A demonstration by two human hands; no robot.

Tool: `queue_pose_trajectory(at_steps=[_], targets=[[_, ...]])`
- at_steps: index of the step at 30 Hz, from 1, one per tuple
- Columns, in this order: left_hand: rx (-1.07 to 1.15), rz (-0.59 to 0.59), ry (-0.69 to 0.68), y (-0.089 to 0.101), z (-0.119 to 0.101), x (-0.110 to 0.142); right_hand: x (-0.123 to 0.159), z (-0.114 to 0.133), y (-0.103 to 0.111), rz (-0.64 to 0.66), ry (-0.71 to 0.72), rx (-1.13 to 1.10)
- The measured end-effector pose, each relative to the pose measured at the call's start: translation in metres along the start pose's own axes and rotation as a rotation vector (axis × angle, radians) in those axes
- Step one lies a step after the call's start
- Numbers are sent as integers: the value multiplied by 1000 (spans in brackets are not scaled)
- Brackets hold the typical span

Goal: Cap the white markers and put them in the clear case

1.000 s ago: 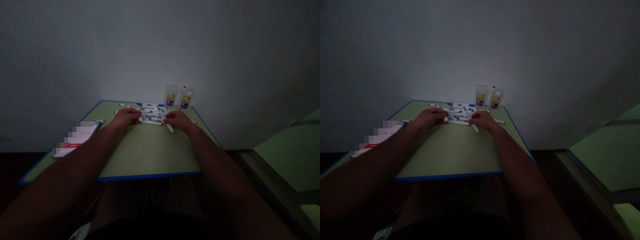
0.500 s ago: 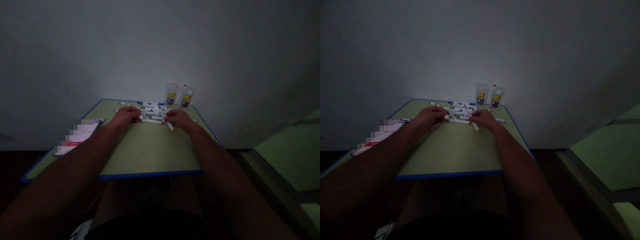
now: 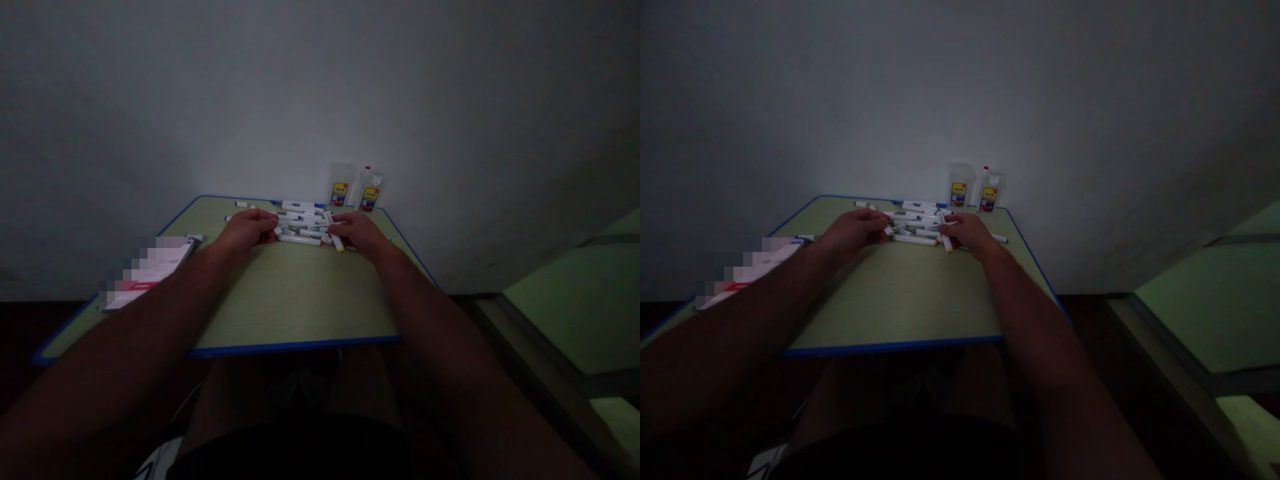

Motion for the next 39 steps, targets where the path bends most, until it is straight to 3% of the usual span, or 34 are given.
queue_pose_trajectory(at_steps=[35,39], targets=[[-25,16,-1,0,3,-2,1,0,0,46,37,57],[-86,12,-66,-1,0,2,2,1,0,35,29,56]])
Point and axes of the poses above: each hand's wrist, its own x-axis away from the middle knuckle, its own y-axis out of the back of the hand, z = x × y, the point moved 2 cm from there along -x, towards the middle knuckle, and after that the axes turned 7 degrees about -z, right-handed, at the moved point
